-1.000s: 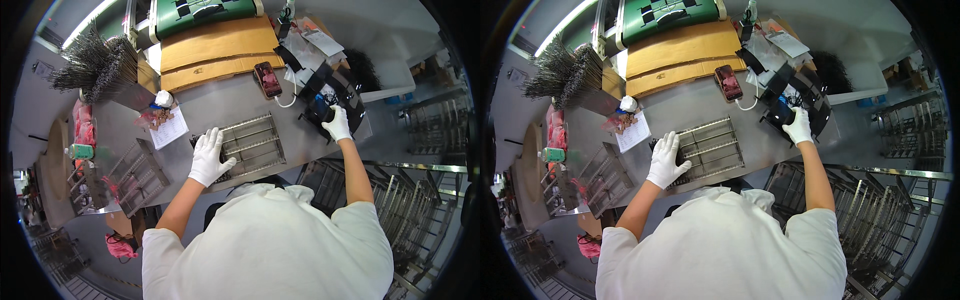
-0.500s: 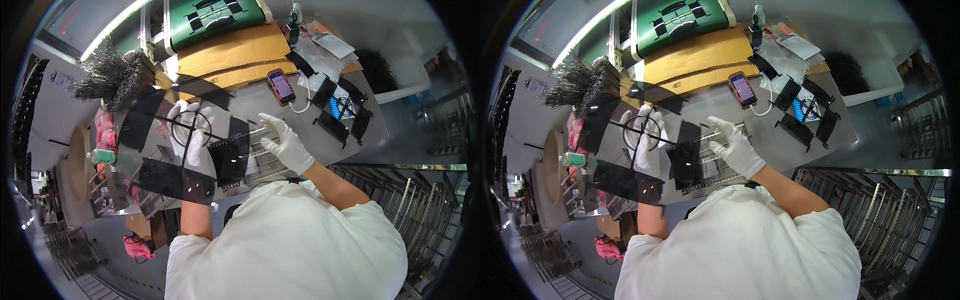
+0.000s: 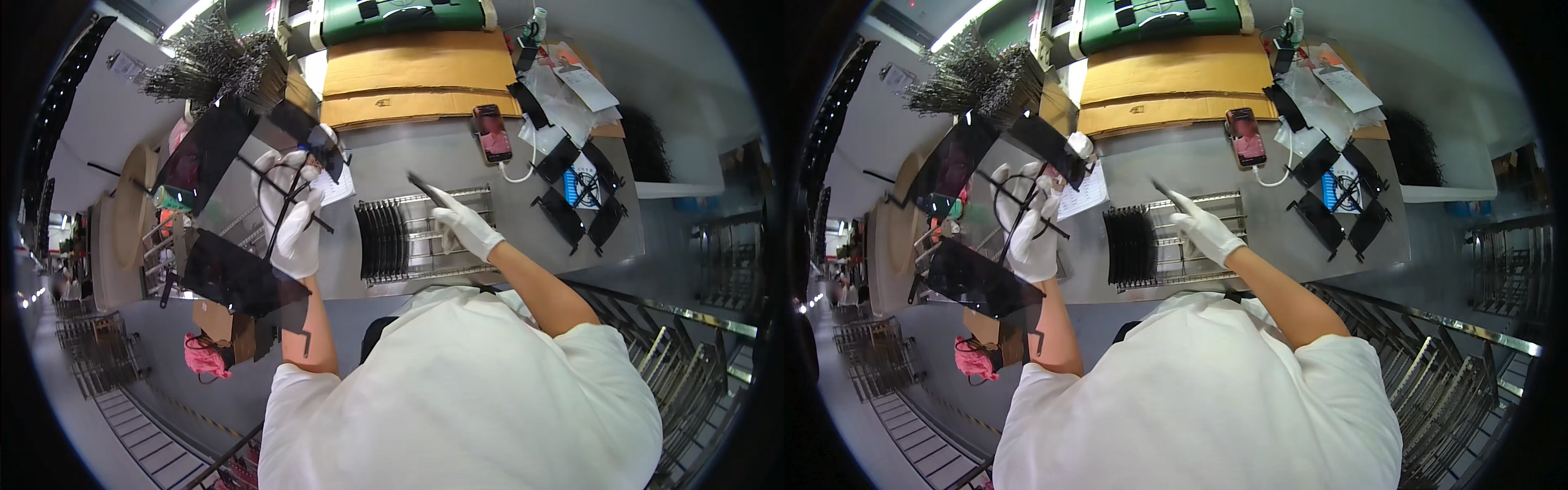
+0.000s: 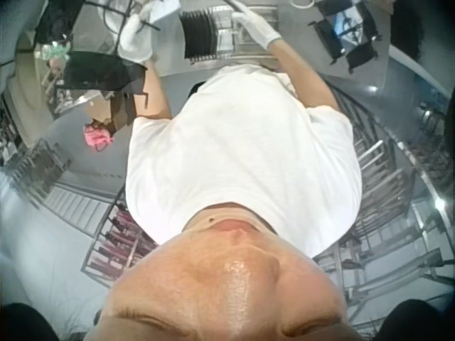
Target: The person handles pink plastic frames and black plastic parts, placing them into a metal rack on a stainless steel table. The person repeatedly picks up parts, aligns them, and inserts them into the rack, then moves the filled rack to a nearby metal shelving unit.
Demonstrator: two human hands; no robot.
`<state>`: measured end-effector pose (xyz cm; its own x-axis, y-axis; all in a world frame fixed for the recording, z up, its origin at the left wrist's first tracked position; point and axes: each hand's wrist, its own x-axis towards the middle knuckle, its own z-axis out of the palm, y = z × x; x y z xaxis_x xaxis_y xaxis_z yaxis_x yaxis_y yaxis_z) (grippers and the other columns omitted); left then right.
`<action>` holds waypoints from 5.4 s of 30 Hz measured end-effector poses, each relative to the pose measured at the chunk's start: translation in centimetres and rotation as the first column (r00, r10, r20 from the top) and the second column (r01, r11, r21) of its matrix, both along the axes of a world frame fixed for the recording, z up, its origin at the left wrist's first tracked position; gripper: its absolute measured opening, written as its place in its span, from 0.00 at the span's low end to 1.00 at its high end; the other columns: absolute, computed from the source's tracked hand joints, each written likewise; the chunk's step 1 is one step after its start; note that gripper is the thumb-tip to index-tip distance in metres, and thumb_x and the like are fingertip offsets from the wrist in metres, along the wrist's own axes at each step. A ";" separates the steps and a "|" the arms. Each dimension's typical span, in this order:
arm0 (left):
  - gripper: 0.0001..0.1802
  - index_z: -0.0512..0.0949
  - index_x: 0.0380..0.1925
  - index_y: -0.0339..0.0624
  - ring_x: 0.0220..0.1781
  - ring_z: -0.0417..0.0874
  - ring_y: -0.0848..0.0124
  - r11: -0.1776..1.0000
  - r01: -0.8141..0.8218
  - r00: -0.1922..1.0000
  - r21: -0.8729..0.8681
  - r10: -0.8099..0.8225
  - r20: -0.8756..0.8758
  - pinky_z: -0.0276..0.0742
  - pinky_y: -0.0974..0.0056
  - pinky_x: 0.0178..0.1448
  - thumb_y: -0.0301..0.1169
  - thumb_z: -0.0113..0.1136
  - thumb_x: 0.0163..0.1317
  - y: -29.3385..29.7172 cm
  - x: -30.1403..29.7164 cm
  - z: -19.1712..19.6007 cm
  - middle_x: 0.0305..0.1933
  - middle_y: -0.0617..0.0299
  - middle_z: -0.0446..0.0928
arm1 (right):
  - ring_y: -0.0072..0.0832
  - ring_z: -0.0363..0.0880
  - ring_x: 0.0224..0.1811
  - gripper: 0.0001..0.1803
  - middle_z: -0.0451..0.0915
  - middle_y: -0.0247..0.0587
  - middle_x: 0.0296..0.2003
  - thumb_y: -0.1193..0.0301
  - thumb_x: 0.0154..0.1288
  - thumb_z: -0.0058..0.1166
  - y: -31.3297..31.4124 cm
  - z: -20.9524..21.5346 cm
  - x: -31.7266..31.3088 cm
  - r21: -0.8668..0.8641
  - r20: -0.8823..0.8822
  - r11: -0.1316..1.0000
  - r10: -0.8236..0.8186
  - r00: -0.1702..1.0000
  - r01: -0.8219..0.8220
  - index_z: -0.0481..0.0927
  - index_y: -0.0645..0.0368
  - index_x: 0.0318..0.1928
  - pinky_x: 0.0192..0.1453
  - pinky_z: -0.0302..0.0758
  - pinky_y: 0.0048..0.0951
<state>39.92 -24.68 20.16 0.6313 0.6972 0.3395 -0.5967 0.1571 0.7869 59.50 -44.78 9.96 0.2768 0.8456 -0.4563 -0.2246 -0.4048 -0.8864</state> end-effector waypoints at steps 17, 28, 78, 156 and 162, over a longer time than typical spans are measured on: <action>0.42 0.54 0.79 0.52 0.68 0.74 0.60 0.996 -0.085 0.988 -0.013 0.083 -0.133 0.73 0.59 0.67 0.22 0.55 0.65 -1.8 -2.7 -0.6 0.72 0.49 0.67 | 0.35 0.84 0.28 0.55 0.86 0.50 0.33 0.39 0.74 0.49 1.8 -14.9 -6.4 -0.157 0.757 0.955 0.279 0.591 -0.251 0.39 0.61 0.82 0.31 0.80 0.35; 0.40 0.64 0.68 0.46 0.61 0.82 0.52 0.996 0.071 0.968 -0.049 -0.081 -0.236 0.81 0.57 0.62 0.31 0.71 0.55 -2.3 -1.5 -0.4 0.62 0.45 0.73 | 0.48 0.88 0.41 0.67 0.84 0.63 0.45 0.45 0.57 0.71 4.3 0.7 -3.2 0.208 0.956 0.969 -0.172 0.238 -0.133 0.43 0.68 0.80 0.50 0.84 0.43; 0.61 0.76 0.42 0.20 0.27 0.83 0.61 0.410 0.809 0.423 -0.420 -0.904 -0.068 0.72 0.69 0.21 0.81 0.60 0.45 -2.5 -6.2 -2.3 0.38 0.44 0.79 | 0.28 0.84 0.30 0.45 0.85 0.48 0.41 0.74 0.58 0.59 2.1 9.0 -7.0 0.208 -0.165 0.915 0.380 0.910 -0.345 0.59 0.68 0.77 0.39 0.83 0.31; 0.52 0.65 0.72 0.30 0.77 0.66 0.45 0.106 0.520 0.685 0.848 0.541 -0.488 0.58 0.45 0.80 0.57 0.68 0.58 -7.5 4.4 -12.3 0.76 0.39 0.66 | 0.56 0.79 0.55 0.34 0.80 0.58 0.53 0.48 0.69 0.57 -12.7 -7.3 10.4 -0.226 0.943 0.786 0.028 0.333 0.576 0.70 0.48 0.70 0.57 0.77 0.54; 0.52 0.65 0.72 0.31 0.79 0.65 0.46 0.116 0.560 0.648 0.821 0.556 -0.520 0.55 0.44 0.82 0.57 0.66 0.57 -7.2 4.2 -13.8 0.76 0.40 0.65 | 0.49 0.76 0.67 0.51 0.73 0.54 0.68 0.51 0.54 0.74 -18.7 -8.5 13.4 -0.646 0.763 0.507 0.403 0.505 0.571 0.63 0.40 0.77 0.67 0.77 0.45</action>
<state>44.12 -31.91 6.39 0.9747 0.1525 0.1632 0.1080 -0.9613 0.2534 72.93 -63.50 1.51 0.9180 0.1925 -0.3466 0.2289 -0.9711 0.0669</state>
